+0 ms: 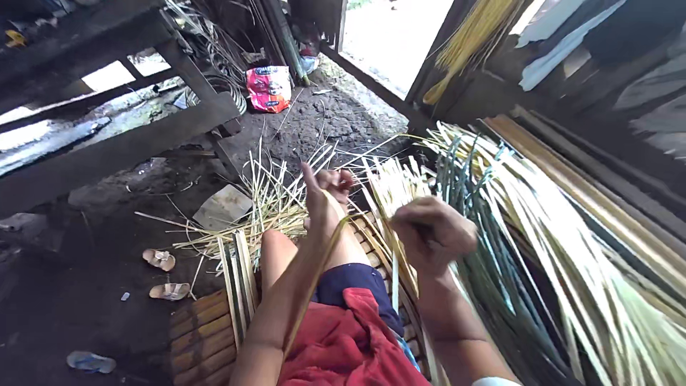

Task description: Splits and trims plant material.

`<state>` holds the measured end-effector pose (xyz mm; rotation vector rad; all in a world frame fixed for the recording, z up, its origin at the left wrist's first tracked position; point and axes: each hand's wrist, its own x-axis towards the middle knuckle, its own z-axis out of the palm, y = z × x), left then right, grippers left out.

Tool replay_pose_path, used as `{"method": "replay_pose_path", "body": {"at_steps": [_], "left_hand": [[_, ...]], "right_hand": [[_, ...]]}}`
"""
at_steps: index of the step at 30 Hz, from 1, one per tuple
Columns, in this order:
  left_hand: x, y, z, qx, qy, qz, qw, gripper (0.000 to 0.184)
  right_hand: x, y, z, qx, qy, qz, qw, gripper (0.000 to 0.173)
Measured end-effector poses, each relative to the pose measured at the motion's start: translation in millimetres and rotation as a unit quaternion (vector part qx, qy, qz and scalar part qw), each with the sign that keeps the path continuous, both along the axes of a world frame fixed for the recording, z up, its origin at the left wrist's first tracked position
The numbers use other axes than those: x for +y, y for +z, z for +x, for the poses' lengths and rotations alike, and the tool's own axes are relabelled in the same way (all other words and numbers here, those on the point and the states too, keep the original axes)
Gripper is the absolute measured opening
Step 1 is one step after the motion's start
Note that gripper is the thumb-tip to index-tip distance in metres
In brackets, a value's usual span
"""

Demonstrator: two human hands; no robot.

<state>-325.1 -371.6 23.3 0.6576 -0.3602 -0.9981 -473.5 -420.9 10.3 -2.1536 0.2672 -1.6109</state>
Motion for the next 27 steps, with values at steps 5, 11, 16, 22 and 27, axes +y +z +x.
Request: {"method": "replay_pose_path", "body": {"at_steps": [5,11,16,22,27], "left_hand": [[14.0,-12.6,-1.9,0.069,-0.155,-0.020,0.985,0.065],[24.5,-25.5,-10.2,0.002,-0.164,-0.003,0.987,0.042],[19.6,-25.1,-6.1,0.036,-0.224,-0.019,0.974,0.047],[17.4,-37.1,-3.3,0.068,-0.152,-0.079,0.983,0.033],[-8.1,-48.3,54.2,0.293,0.153,0.051,0.943,0.032]], "right_hand": [[-12.2,6.4,7.4,0.028,-0.076,-0.008,0.997,0.019],[-1.8,0.1,17.7,0.189,0.014,0.073,0.979,0.032],[-16.5,-0.7,10.2,0.141,-0.060,0.092,0.984,0.032],[-0.3,-14.0,15.3,0.220,0.042,0.066,0.972,0.032],[21.7,4.6,-38.0,0.104,0.127,0.033,0.986,0.027]]}}
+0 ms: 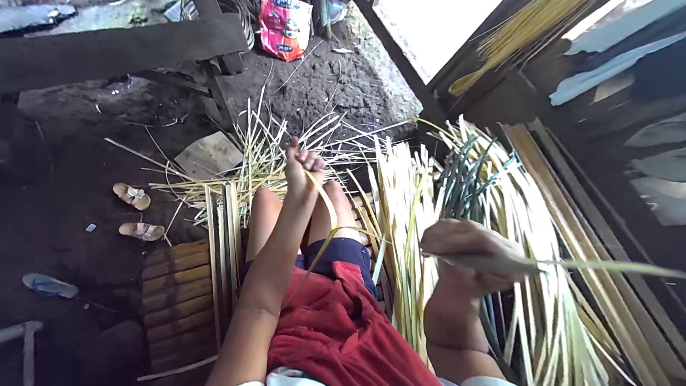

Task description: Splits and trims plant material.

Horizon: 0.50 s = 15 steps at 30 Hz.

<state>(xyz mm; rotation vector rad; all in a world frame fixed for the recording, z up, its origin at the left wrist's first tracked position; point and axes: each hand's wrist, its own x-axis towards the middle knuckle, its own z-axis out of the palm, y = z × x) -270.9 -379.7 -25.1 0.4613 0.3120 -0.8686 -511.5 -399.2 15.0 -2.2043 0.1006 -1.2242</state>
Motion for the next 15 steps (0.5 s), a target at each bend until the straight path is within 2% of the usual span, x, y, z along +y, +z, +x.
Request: {"method": "replay_pose_path", "body": {"at_steps": [1,2,3,5,6,8,10,12,14,15], "left_hand": [[-1.0,-10.7,4.6,0.008,0.017,0.000,1.000,0.034],[2.4,-20.9,-2.0,-0.030,-0.013,-0.033,0.999,0.036],[5.6,-26.7,-16.6,-0.070,-0.063,-0.085,0.992,0.041],[10.0,-37.2,-49.8,-0.147,-0.196,-0.223,0.944,0.048],[10.3,-32.2,-62.1,-0.158,-0.242,-0.248,0.925,0.046],[19.6,-5.4,-76.5,-0.196,-0.286,-0.207,0.915,0.044],[30.0,-0.7,-83.1,-0.213,-0.257,-0.152,0.930,0.045],[33.7,0.7,-83.7,-0.192,-0.222,-0.089,0.952,0.050],[27.8,-6.6,-71.5,-0.153,-0.196,-0.076,0.966,0.046],[21.2,-13.0,-60.5,-0.113,-0.155,-0.079,0.978,0.044]], "right_hand": [[0.6,2.4,-1.1,-0.004,0.007,-0.011,1.000,0.028],[-2.4,1.7,3.6,0.013,-0.008,-0.026,1.000,0.029],[-9.2,-1.3,12.4,0.042,-0.049,-0.048,0.997,0.032],[-31.0,-3.5,33.0,0.084,-0.162,-0.074,0.980,0.035],[-41.7,-1.4,39.1,0.092,-0.222,-0.053,0.969,0.035],[-55.4,7.1,41.8,0.085,-0.274,0.053,0.957,0.024],[-49.8,8.5,38.8,0.126,-0.197,0.134,0.963,0.021],[-33.3,-8.0,40.8,0.200,-0.087,0.172,0.961,0.023],[-23.2,-19.8,36.4,0.232,-0.004,0.196,0.953,0.024],[-19.3,-16.4,26.2,0.215,0.036,0.225,0.950,0.021]]}}
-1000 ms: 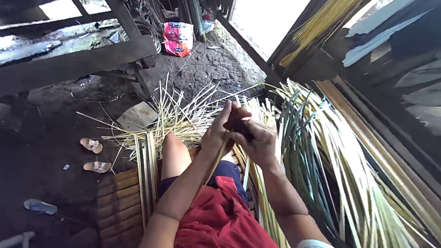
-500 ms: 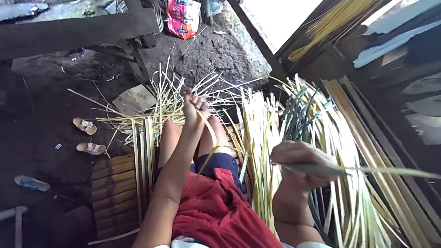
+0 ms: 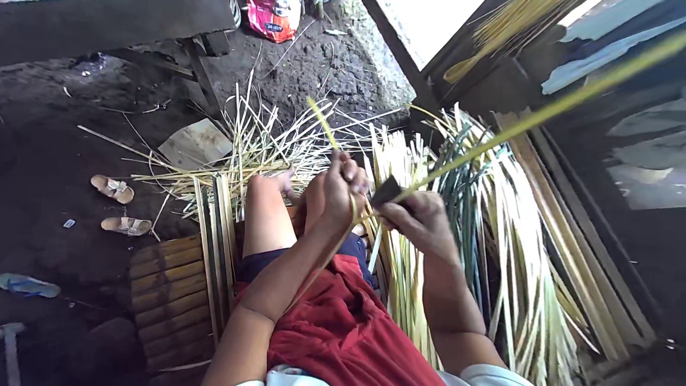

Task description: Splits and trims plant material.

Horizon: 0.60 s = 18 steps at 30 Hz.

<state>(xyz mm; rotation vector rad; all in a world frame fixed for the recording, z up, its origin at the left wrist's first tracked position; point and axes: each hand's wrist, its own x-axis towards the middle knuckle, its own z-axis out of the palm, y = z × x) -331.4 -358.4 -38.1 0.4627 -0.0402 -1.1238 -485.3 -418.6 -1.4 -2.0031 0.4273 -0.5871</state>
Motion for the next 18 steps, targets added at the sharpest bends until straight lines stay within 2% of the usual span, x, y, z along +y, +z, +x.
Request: {"method": "replay_pose_path", "body": {"at_steps": [2,4,6,7,8,10,11,14,16,17,18], "left_hand": [[-15.1,-7.9,28.7,0.125,0.104,0.066,0.984,0.044],[-18.2,-23.5,40.4,0.150,0.141,0.062,0.977,0.042],[-3.9,-38.4,18.3,0.049,0.042,-0.045,0.997,0.036],[3.7,-41.4,3.5,-0.006,-0.018,-0.093,0.995,0.040],[11.1,-30.5,-11.0,-0.055,-0.064,-0.090,0.992,0.046],[20.3,-14.9,-30.7,-0.084,-0.113,-0.091,0.986,0.046],[23.1,-13.5,-32.3,-0.096,-0.120,-0.077,0.985,0.043],[31.7,-26.2,-20.3,-0.139,-0.097,0.039,0.985,0.038],[35.4,-49.0,1.3,-0.163,-0.071,0.067,0.982,0.034],[30.8,-56.2,13.2,-0.112,-0.040,0.063,0.991,0.038],[23.9,-60.1,25.0,-0.018,0.010,0.067,0.998,0.043]], "right_hand": [[6.4,16.2,-26.4,-0.079,0.046,0.066,0.994,0.019],[5.2,24.7,-34.5,-0.130,0.063,0.063,0.988,0.018],[-4.8,21.4,-21.0,-0.049,-0.032,-0.049,0.997,0.026],[-12.1,17.8,-11.5,-0.002,-0.099,-0.119,0.988,0.035],[-20.0,15.8,-3.8,0.035,-0.162,-0.154,0.974,0.039],[-30.6,14.4,4.9,0.023,-0.249,-0.099,0.963,0.030],[-30.1,14.6,8.0,0.005,-0.253,-0.067,0.965,0.026],[-0.3,-6.3,23.0,0.023,-0.123,-0.053,0.991,0.020],[15.0,-22.1,28.3,0.039,-0.042,-0.016,0.998,0.022],[17.9,-19.6,24.4,0.021,-0.011,0.042,0.999,0.023],[19.9,-12.0,16.8,-0.002,0.011,0.111,0.994,0.023]]}}
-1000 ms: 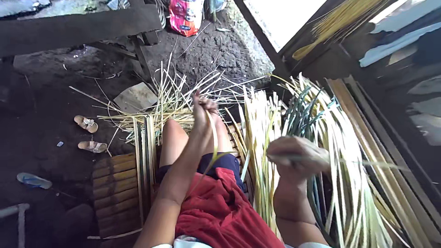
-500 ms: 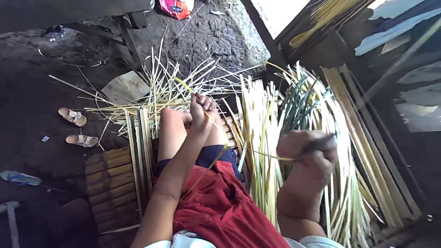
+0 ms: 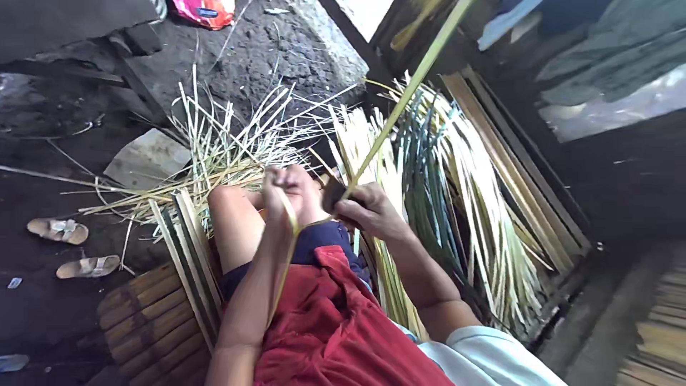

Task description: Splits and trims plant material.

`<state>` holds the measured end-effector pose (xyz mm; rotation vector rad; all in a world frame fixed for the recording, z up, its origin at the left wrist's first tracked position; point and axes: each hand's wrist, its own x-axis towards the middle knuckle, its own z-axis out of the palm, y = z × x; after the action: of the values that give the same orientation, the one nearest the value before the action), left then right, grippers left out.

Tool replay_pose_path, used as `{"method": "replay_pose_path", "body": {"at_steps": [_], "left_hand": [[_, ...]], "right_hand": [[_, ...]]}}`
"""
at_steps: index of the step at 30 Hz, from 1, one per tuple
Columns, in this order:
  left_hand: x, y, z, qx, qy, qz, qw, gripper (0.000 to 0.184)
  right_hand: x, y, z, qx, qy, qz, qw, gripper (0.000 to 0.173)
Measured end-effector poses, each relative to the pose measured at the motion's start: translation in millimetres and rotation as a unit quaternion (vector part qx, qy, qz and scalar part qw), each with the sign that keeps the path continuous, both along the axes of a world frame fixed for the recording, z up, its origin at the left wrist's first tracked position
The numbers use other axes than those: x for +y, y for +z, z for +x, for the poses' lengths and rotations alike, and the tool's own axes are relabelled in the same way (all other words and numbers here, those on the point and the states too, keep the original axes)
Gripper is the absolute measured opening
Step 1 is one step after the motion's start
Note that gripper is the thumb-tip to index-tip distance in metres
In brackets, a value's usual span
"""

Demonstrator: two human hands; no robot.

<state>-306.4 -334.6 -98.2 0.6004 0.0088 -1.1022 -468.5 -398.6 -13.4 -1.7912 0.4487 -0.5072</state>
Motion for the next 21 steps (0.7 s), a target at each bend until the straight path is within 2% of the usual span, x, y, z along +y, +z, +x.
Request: {"method": "replay_pose_path", "body": {"at_steps": [2,3,4,6,7,9,11,13,15,18,19,21], "left_hand": [[-4.1,-5.0,18.3,0.135,0.106,0.031,0.985,0.043],[-3.3,-4.7,19.6,0.146,0.124,0.037,0.981,0.043],[-1.4,-4.6,13.8,0.120,0.104,0.032,0.987,0.043],[9.1,-3.0,-10.4,0.001,-0.010,-0.020,1.000,0.038],[16.0,-3.5,-22.8,-0.030,-0.065,-0.063,0.995,0.038],[21.8,3.8,-37.6,0.002,-0.125,-0.075,0.989,0.043],[22.0,10.1,-38.0,0.021,-0.131,-0.025,0.991,0.043],[19.9,0.7,-27.3,-0.026,-0.107,-0.007,0.994,0.039],[19.1,-13.3,-3.4,-0.023,-0.079,-0.061,0.995,0.038],[22.9,-26.5,19.5,0.074,0.008,-0.005,0.997,0.039],[27.4,-24.0,18.1,0.058,0.004,-0.012,0.998,0.039],[38.4,-10.8,0.8,-0.064,-0.069,-0.050,0.994,0.037]], "right_hand": [[1.3,15.3,-12.9,-0.038,0.000,0.067,0.997,0.026],[-1.1,17.2,-12.1,-0.041,-0.022,0.045,0.998,0.027],[-6.0,15.4,-6.3,-0.023,-0.053,-0.011,0.998,0.026],[-24.4,6.3,12.9,0.046,-0.122,-0.131,0.983,0.030],[-36.3,1.5,21.3,0.065,-0.157,-0.149,0.974,0.031],[-44.5,-7.8,24.8,0.066,-0.208,-0.125,0.968,0.026],[-17.6,-29.1,13.2,0.069,-0.192,-0.080,0.976,0.022],[15.5,-44.6,13.3,0.077,-0.128,-0.100,0.984,0.019],[32.7,-37.4,8.0,0.057,-0.047,-0.064,0.995,0.024],[36.2,-8.9,-7.5,-0.024,0.039,0.051,0.998,0.026],[30.9,-7.0,-5.6,-0.033,0.038,0.038,0.998,0.028],[13.4,-11.6,8.8,0.014,-0.033,-0.064,0.997,0.034]]}}
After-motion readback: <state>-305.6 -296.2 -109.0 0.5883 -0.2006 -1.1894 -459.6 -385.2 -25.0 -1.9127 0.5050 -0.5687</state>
